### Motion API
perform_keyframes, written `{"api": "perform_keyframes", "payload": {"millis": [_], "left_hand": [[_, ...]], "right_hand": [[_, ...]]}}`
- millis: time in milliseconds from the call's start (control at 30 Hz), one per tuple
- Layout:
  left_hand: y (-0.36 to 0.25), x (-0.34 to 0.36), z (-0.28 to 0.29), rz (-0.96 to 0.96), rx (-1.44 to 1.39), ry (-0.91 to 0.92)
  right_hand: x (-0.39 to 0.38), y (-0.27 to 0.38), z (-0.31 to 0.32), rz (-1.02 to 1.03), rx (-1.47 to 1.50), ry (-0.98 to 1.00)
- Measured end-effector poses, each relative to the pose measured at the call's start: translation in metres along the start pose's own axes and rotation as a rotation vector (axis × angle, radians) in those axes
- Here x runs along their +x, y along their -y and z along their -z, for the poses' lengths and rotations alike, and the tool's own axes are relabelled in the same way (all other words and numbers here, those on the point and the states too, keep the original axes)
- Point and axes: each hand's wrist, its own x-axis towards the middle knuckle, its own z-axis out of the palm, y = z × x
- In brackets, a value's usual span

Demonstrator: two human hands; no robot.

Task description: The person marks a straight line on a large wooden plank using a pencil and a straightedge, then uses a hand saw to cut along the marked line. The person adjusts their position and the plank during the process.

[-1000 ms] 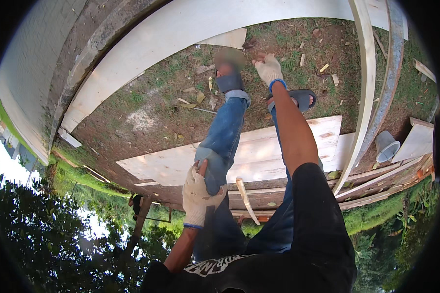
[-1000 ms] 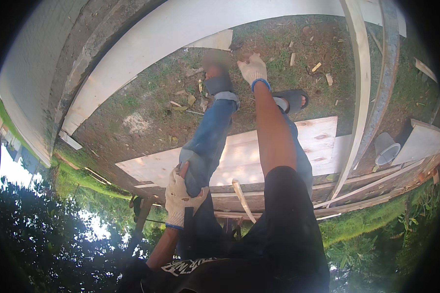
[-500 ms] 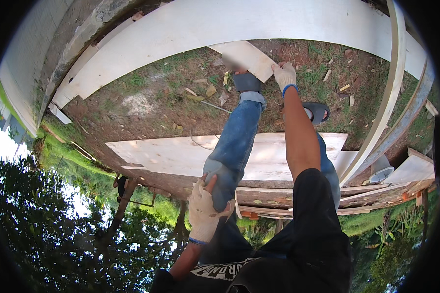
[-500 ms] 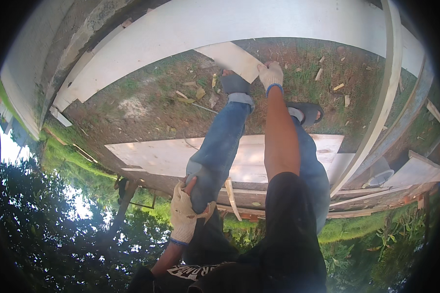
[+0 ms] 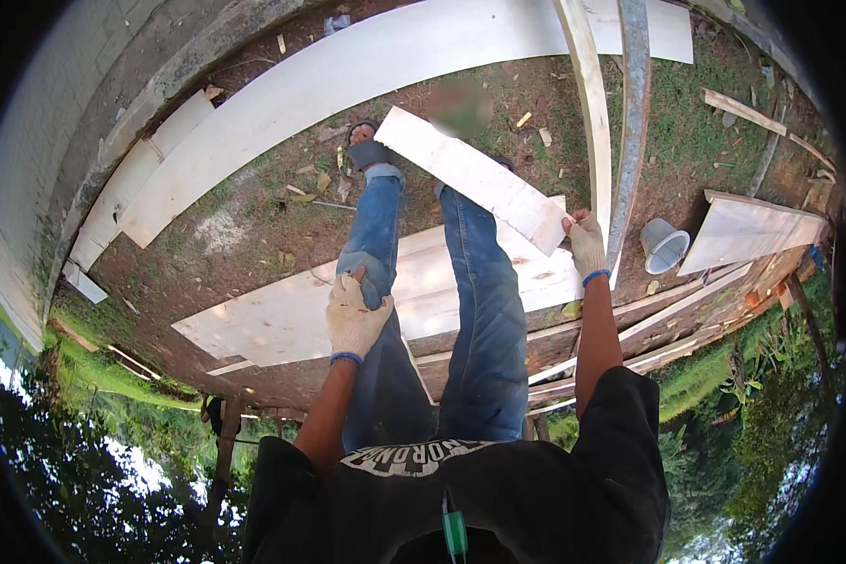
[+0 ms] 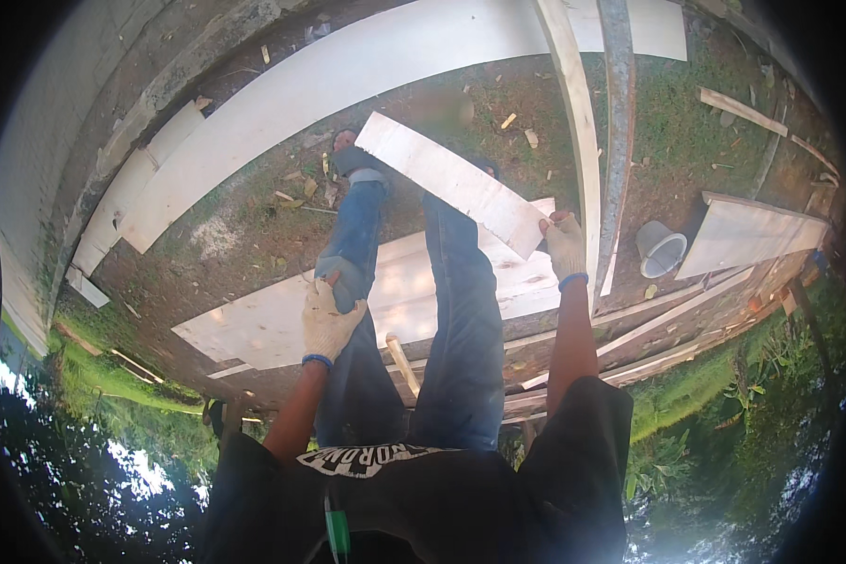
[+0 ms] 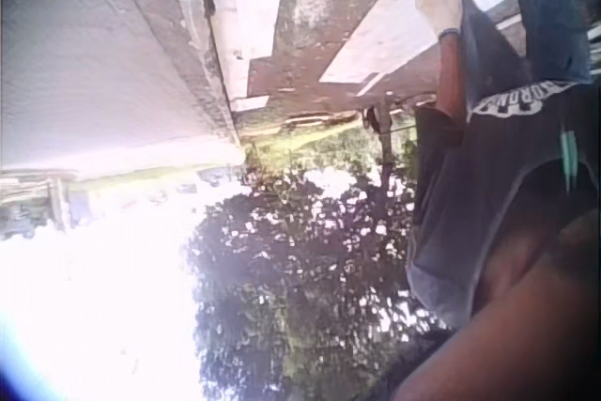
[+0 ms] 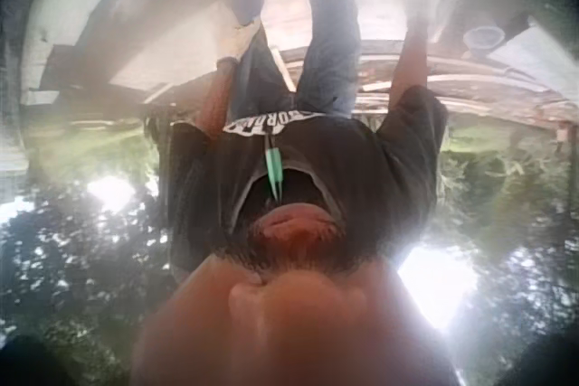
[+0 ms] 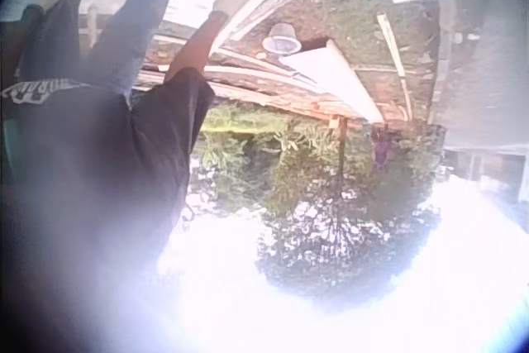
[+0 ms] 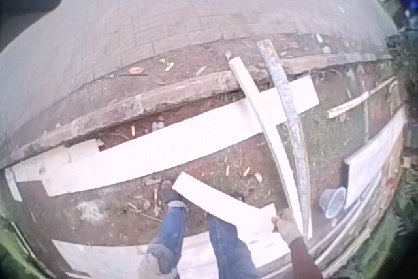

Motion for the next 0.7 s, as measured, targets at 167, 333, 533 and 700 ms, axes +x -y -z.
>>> {"api": "perform_keyframes", "payload": {"millis": [167, 333, 533, 700], "left_hand": [[-0.011, 0.027, 0.022, -0.018, 0.184, -0.007], [-0.155, 0.011, 0.114, -0.209, -0.053, 0.035], [-0.366, -0.006, 0.065, -0.304, -0.596, 0.599], [-0.536, -0.056, -0.004, -0.295, -1.221, 0.94]], "right_hand": [[-0.158, 0.005, 0.107, 0.069, 0.179, -0.285], [-0.274, -0.043, 0.17, 0.2, 0.32, -0.641], [-0.318, -0.03, 0.157, 0.255, 0.945, -0.688], [-0.328, 0.009, 0.182, 0.341, 1.276, -0.65]]}}
